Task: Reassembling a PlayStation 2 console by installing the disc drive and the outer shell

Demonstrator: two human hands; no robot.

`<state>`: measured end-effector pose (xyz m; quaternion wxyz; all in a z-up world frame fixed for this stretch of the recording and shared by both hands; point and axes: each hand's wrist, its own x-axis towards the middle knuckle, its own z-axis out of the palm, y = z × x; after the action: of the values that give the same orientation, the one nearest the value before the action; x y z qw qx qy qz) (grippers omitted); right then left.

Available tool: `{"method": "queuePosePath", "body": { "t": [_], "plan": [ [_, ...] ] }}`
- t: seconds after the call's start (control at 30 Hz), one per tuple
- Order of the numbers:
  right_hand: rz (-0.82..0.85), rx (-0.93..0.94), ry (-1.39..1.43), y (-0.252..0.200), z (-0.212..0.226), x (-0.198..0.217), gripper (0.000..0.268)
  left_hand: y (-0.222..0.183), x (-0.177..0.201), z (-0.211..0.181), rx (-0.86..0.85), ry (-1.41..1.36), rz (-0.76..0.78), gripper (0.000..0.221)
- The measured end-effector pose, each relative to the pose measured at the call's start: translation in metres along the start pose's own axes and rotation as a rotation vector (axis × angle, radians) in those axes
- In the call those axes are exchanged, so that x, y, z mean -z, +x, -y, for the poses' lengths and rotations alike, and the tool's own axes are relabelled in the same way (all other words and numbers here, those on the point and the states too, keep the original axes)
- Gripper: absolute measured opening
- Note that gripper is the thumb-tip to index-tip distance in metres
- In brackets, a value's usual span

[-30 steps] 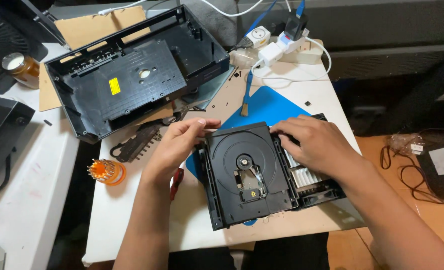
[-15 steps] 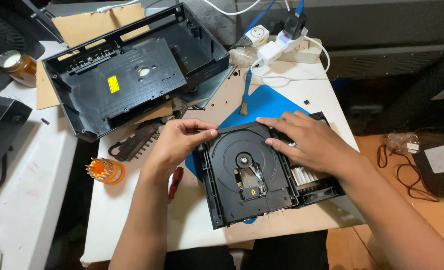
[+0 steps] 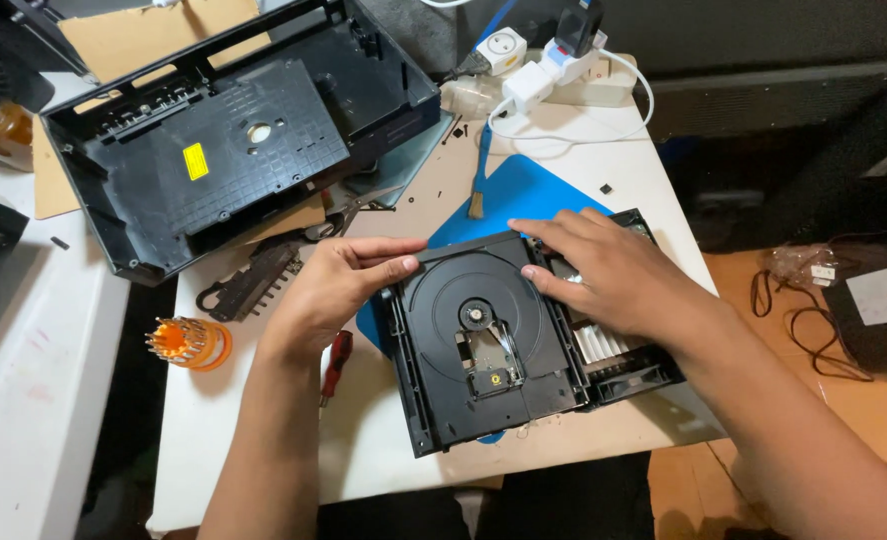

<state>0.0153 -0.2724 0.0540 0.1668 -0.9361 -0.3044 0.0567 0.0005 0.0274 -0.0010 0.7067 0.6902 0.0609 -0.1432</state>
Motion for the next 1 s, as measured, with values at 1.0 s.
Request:
{"method": "queuePosePath", "body": {
  "t": [1.0],
  "plan": [
    [-0.026,-0.026,-0.017,-0.001,0.003,-0.001,0.049,-0.012,0.023,-0.012,0.115,0.458,0.372,0.054]
  ]
}}
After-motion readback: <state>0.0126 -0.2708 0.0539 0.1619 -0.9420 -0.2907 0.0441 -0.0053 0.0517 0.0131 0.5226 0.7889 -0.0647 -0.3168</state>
